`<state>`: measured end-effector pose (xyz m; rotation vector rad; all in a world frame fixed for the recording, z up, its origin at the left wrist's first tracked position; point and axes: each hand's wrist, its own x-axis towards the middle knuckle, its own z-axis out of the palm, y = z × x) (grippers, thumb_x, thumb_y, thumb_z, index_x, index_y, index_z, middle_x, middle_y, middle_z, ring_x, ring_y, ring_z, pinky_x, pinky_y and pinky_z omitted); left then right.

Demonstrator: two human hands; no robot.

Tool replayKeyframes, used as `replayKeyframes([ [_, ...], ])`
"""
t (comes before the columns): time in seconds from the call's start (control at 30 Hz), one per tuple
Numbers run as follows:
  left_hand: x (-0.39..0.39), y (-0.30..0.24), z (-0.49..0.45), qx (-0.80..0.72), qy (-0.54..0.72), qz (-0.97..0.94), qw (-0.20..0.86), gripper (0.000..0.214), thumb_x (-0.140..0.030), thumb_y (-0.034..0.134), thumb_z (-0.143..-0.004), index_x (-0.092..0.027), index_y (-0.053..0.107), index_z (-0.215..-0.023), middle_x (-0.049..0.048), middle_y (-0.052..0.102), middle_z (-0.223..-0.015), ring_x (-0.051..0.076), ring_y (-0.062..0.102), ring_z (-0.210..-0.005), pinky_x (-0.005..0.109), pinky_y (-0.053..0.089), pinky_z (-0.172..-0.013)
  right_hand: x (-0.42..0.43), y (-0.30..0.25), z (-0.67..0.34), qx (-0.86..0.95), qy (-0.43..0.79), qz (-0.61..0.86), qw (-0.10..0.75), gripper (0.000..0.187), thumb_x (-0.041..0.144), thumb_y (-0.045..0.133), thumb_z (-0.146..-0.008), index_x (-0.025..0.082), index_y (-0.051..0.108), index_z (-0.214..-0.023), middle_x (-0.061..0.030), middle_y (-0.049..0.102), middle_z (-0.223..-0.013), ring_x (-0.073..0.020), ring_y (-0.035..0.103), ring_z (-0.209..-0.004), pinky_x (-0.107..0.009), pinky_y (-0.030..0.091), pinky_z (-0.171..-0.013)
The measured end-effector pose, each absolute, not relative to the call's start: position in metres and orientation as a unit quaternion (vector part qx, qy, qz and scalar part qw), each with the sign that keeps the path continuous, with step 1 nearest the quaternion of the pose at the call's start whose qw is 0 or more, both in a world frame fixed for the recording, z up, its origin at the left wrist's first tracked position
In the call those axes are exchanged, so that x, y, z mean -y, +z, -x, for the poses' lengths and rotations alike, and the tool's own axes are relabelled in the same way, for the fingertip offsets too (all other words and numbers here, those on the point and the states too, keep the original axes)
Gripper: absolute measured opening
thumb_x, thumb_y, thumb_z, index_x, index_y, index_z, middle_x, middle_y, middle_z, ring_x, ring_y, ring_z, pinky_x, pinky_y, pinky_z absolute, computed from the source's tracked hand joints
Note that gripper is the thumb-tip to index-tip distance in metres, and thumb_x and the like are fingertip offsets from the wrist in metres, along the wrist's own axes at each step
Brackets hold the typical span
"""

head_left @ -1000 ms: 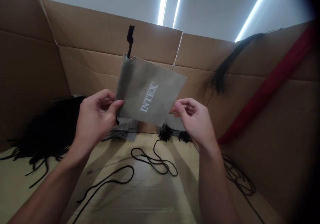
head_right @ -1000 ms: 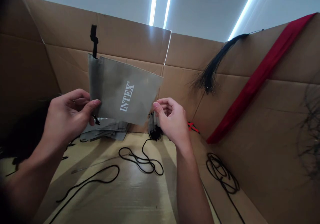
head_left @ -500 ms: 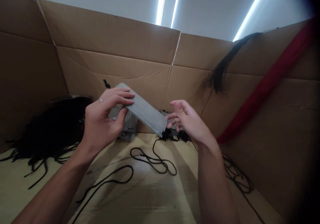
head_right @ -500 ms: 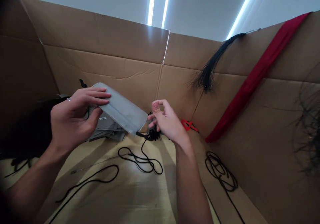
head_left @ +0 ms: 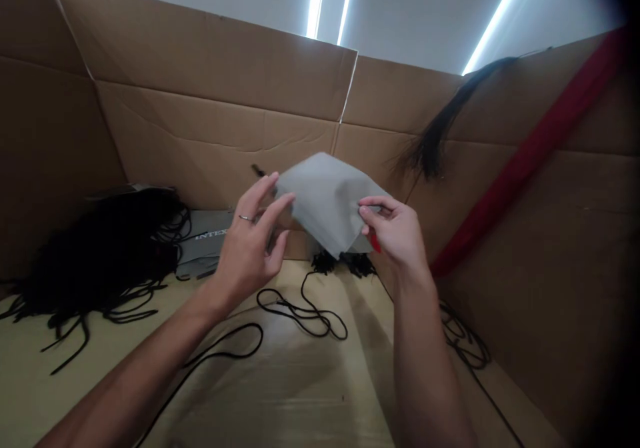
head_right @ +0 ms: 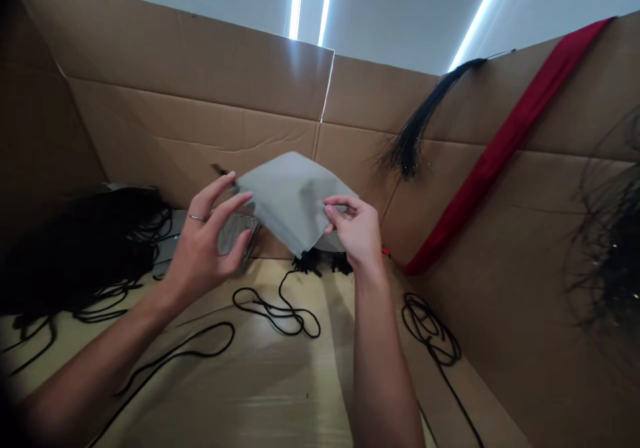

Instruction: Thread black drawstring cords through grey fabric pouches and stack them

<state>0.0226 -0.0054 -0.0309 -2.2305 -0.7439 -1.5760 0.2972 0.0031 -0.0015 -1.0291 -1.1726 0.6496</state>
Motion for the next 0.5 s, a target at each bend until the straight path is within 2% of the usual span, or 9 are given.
replayKeyframes([
  [0.03,-0.002,-0.043,-0.033,0.288,-0.553,0.772,0.125,0.062,-0.013,0.066,-0.096,-0.024,0.049,-0.154,0.017,0.038,-0.172,0.038,0.041,-0.157,0.061,0.048,-0.122,-0.013,-0.009,-0.308,0.496,0.274,0.478,0.671,0.032,0.032,0.095,-0.078,0.016,0.075,-0.099,0.0016,0.069,-0.082,-0.0067,0.057,-0.055,-0.019,0.045,-0.049],
  [0.1,-0.018,-0.074,-0.059,0.346,-0.493,0.796,0.053,0.06,-0.018,0.064,-0.099,-0.021,0.045,-0.156,0.0184,0.041,-0.169,0.037,0.04,-0.158,0.061,0.043,-0.126,-0.034,-0.029,-0.326,0.445,0.255,0.527,0.677,0.023,0.031,0.082,-0.094,0.014,0.073,-0.106,-0.0004,0.07,-0.089,-0.0101,0.064,-0.065,-0.022,0.054,-0.058],
  [0.17,-0.035,-0.106,-0.092,0.362,-0.457,0.812,0.016,0.052,-0.025,0.069,-0.099,-0.014,0.055,-0.148,0.0217,0.06,-0.15,0.037,0.057,-0.142,0.057,0.051,-0.119,-0.054,-0.051,-0.338,0.406,0.252,0.569,0.669,0.026,0.035,0.071,-0.104,0.015,0.069,-0.12,-0.0056,0.073,-0.11,-0.0167,0.072,-0.086,-0.033,0.064,-0.074],
  [0.23,-0.054,-0.134,-0.123,0.379,-0.434,0.817,-0.007,0.048,-0.033,0.075,-0.097,-0.012,0.063,-0.139,0.0211,0.068,-0.136,0.035,0.067,-0.126,0.054,0.058,-0.109,-0.07,-0.073,-0.344,0.386,0.255,0.596,0.656,0.034,0.037,0.07,-0.104,0.017,0.067,-0.131,-0.0095,0.071,-0.127,-0.0228,0.073,-0.104,-0.042,0.065,-0.088],
  [0.3,-0.072,-0.155,-0.147,0.402,-0.422,0.813,-0.021,0.042,-0.038,0.071,-0.103,-0.016,0.064,-0.138,0.0137,0.067,-0.138,0.029,0.069,-0.12,0.052,0.061,-0.101,-0.083,-0.092,-0.346,0.384,0.257,0.614,0.64,0.037,0.038,0.07,-0.104,0.018,0.066,-0.135,-0.0108,0.069,-0.133,-0.0253,0.072,-0.111,-0.046,0.064,-0.093],
  [0.33,-0.081,-0.163,-0.155,0.414,-0.42,0.807,-0.025,0.041,-0.037,0.07,-0.104,-0.017,0.064,-0.138,0.0134,0.067,-0.139,0.029,0.07,-0.118,0.051,0.062,-0.099,-0.087,-0.1,-0.347,0.389,0.258,0.621,0.63,0.038,0.038,0.07,-0.104,0.018,0.065,-0.136,-0.011,0.069,-0.135,-0.0258,0.072,-0.113,-0.047,0.064,-0.094],
  [0.43,-0.103,-0.182,-0.163,0.436,-0.42,0.795,-0.033,0.041,-0.037,0.07,-0.104,-0.017,0.064,-0.139,0.0133,0.066,-0.14,0.029,0.069,-0.12,0.052,0.061,-0.1,-0.098,-0.117,-0.352,0.407,0.246,0.652,0.591,0.038,0.038,0.07,-0.104,0.018,0.065,-0.136,-0.0112,0.069,-0.135,-0.0259,0.072,-0.113,-0.047,0.064,-0.095],
  [0.5,-0.111,-0.192,-0.161,0.432,-0.417,0.799,-0.039,0.047,-0.039,0.071,-0.103,-0.018,0.061,-0.144,0.0152,0.061,-0.149,0.033,0.065,-0.129,0.056,0.057,-0.107,-0.101,-0.123,-0.36,0.42,0.217,0.678,0.563,0.038,0.038,0.07,-0.104,0.018,0.065,-0.136,-0.0112,0.069,-0.135,-0.0259,0.072,-0.113,-0.047,0.064,-0.094],
])
